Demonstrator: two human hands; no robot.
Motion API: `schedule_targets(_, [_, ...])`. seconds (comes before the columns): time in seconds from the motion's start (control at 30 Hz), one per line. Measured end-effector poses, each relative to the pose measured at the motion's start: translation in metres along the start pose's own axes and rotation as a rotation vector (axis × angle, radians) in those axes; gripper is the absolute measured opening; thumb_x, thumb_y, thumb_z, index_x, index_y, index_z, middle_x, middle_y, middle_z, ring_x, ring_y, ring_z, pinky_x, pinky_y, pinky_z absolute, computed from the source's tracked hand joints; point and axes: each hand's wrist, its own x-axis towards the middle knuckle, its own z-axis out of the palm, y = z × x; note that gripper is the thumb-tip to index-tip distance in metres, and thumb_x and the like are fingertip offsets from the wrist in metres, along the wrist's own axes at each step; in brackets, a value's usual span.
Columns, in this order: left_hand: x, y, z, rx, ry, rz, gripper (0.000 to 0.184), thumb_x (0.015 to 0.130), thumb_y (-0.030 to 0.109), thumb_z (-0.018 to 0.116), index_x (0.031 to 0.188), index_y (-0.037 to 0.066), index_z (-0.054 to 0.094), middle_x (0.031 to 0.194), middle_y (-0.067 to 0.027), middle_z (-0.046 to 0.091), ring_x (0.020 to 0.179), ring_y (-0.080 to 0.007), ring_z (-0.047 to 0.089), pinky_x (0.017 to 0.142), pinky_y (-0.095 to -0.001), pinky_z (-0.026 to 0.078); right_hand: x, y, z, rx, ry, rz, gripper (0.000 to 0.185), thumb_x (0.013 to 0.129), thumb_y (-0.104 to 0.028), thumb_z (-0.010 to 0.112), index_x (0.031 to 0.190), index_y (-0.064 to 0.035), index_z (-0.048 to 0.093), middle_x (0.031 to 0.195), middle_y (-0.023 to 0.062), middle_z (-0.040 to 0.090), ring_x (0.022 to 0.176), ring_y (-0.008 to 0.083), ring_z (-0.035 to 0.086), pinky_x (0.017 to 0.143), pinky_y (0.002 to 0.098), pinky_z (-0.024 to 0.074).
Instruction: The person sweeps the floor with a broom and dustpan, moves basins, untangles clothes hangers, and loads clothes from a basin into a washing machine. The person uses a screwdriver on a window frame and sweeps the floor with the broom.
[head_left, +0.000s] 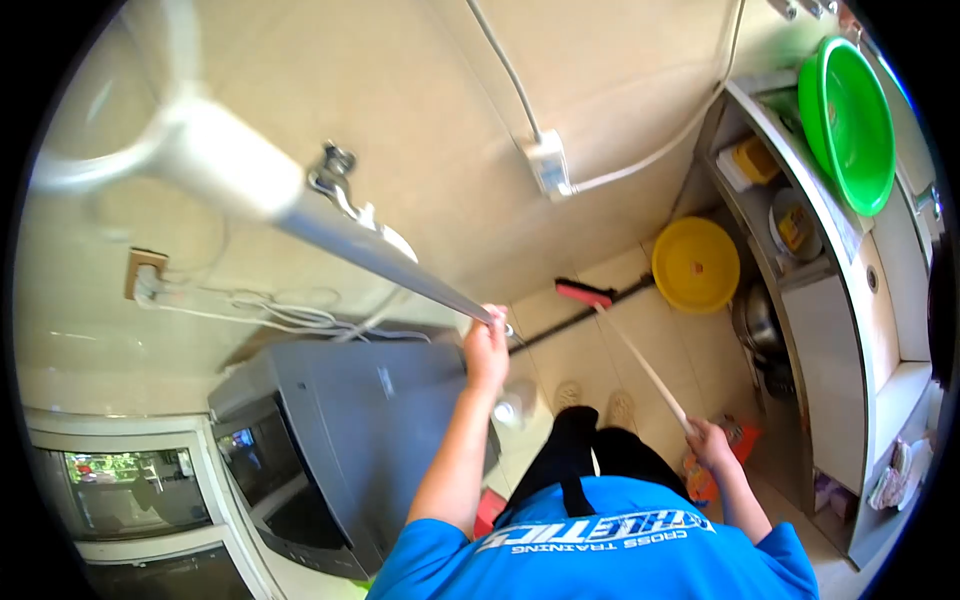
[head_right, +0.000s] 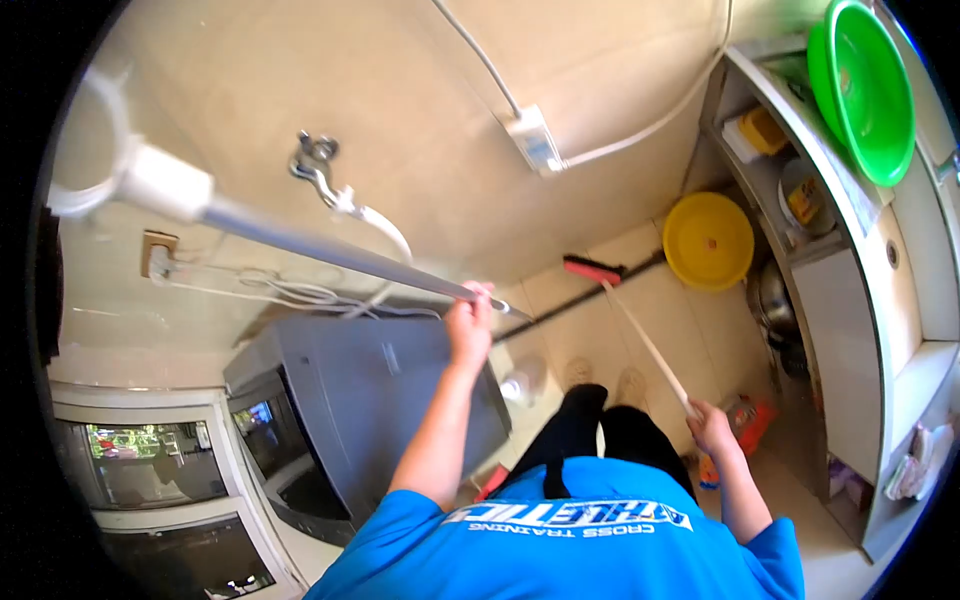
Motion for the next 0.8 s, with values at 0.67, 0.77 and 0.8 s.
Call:
schedule_targets(0.67, [0.158,-0.065,0.062,0.110,0.026,0.079,0.014,0.085,0.014,0.046,0.088,0.000,0.043,0.073,-0.0185,0.052,0.070,-0.0362,0.052,0.063,-0.0436,0.040,-0.082,-0.091,0.045,0.024,0.184,0.274,0.038,0.075,-0.015,0.060,0.113,-0.0083,0.053,0.081,0.0178,0.062,0.066,0.0234,0.062,0.061,0.0323,0.0493])
schedule_targets(0.77, [0.162,-0.061,0.065,0.094,-0.075,0.057,0.014,0.085,0.013,0.047,0.089,0.000,0.044,0.073,-0.0185,0.053,0.070,-0.0360,0.053,0.064,-0.0436,0.040,-0.083,-0.074,0.068,0.131,0.207,0.329,0.038,0.074,-0.015,0.061,0.111,-0.0083,0.054,0.093,0.0214,0.060,0.087,0.0304,0.060,0.078,0.0345,0.0466])
schedule_targets(0.8, [0.162,-0.063,0.068,0.104,-0.065,0.064,0.017,0.085,0.014,0.048,0.092,0.000,0.044,0.075,-0.0187,0.053,0.070,-0.0355,0.053,0.064,-0.0431,0.040,-0.085,-0.077,0.070,0.137,0.220,0.344,0.038,0.074,-0.015,0.061,0.111,-0.0083,0.054,0.093,0.0214,0.060,0.087,0.0304,0.060,0.078,0.0345,0.0466])
